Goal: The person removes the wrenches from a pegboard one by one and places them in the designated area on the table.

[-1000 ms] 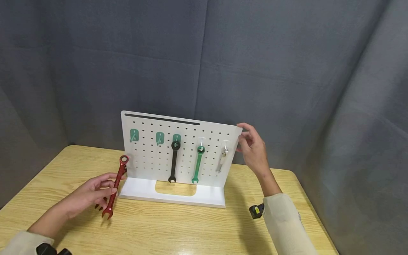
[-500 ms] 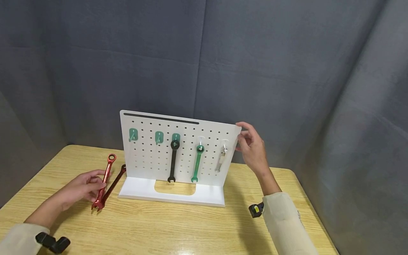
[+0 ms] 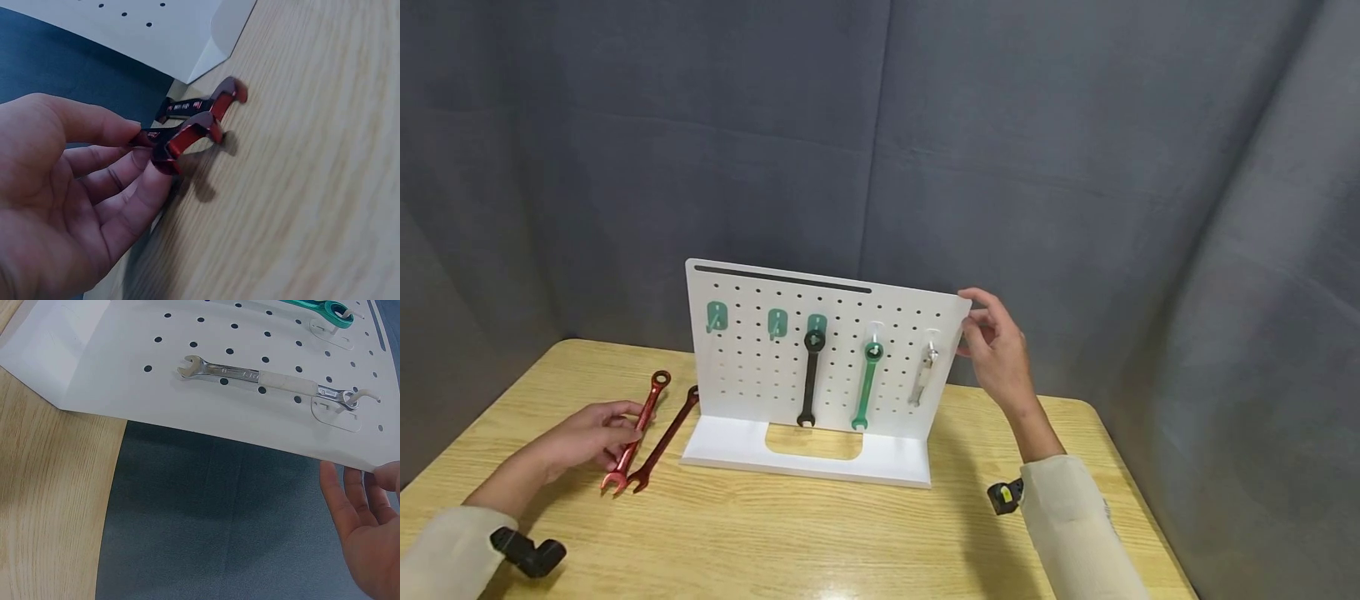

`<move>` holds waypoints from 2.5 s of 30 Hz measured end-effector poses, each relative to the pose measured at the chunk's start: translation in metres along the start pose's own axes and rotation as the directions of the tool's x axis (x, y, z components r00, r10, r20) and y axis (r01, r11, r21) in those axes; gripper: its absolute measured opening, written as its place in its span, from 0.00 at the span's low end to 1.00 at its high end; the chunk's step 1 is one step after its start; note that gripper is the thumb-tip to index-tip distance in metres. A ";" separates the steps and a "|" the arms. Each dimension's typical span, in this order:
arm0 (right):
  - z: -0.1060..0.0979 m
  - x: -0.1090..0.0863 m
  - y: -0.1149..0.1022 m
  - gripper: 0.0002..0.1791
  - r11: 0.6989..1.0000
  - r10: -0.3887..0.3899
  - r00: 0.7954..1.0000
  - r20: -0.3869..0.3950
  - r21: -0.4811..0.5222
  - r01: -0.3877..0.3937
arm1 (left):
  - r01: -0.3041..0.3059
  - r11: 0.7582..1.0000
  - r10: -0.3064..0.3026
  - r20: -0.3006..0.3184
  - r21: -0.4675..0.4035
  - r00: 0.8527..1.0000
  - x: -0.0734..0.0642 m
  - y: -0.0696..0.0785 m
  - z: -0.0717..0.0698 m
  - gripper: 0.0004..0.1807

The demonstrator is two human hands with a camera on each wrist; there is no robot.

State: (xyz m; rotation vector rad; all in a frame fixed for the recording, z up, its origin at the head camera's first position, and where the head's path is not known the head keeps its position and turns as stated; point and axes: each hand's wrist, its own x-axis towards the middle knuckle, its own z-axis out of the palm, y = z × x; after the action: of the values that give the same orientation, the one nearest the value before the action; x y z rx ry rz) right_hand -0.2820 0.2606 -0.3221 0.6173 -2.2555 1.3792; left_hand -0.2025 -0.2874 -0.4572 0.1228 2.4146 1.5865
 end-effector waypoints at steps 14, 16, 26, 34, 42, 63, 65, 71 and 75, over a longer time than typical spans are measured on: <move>0.001 -0.001 -0.001 0.21 1.000 -0.004 1.000 0.000 -0.019 0.004 | 0.020 0.997 -0.020 -0.009 0.071 1.000 0.007 -0.001 -0.002 0.22; 0.001 -0.001 -0.001 0.21 1.000 -0.006 1.000 -0.001 -0.022 0.006 | 0.018 0.997 -0.016 -0.020 0.078 1.000 0.007 -0.001 -0.001 0.22; 0.001 -0.001 -0.003 0.21 1.000 -0.006 1.000 -0.003 -0.006 0.006 | -0.031 0.978 0.046 -0.067 0.206 0.997 0.008 0.004 0.006 0.17; 0.001 -0.001 -0.004 0.21 1.000 0.004 1.000 0.001 -0.017 -0.004 | -0.048 0.939 0.096 -0.125 0.341 0.987 0.006 0.009 0.010 0.12; 0.000 -0.001 -0.002 0.22 1.000 0.001 1.000 0.003 -0.026 -0.001 | -0.046 0.940 0.098 -0.136 0.339 0.986 0.005 0.010 0.013 0.11; 0.002 -0.002 -0.001 0.22 1.000 0.013 1.000 0.003 0.009 -0.013 | -0.108 0.890 0.206 -0.179 0.442 0.962 0.003 0.010 0.021 0.10; 0.001 -0.002 -0.001 0.22 1.000 0.012 1.000 0.002 0.006 -0.012 | -0.125 0.870 0.249 -0.206 0.478 0.946 0.004 0.013 0.023 0.11; 0.001 -0.002 -0.001 0.22 1.000 0.015 1.000 -0.001 0.001 -0.015 | -0.199 0.842 0.349 -0.227 0.501 0.909 0.005 0.031 0.033 0.09; 0.002 -0.002 -0.001 0.22 1.000 0.015 1.000 0.006 -0.001 -0.015 | -0.254 0.851 0.380 -0.203 0.460 0.903 0.006 0.044 0.045 0.07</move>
State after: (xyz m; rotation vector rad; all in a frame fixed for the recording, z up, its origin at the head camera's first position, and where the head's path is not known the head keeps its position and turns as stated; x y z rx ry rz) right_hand -0.2796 0.2588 -0.3234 0.6059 -2.2698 1.3856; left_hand -0.2003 -0.2281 -0.4350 0.4247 3.0815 1.2284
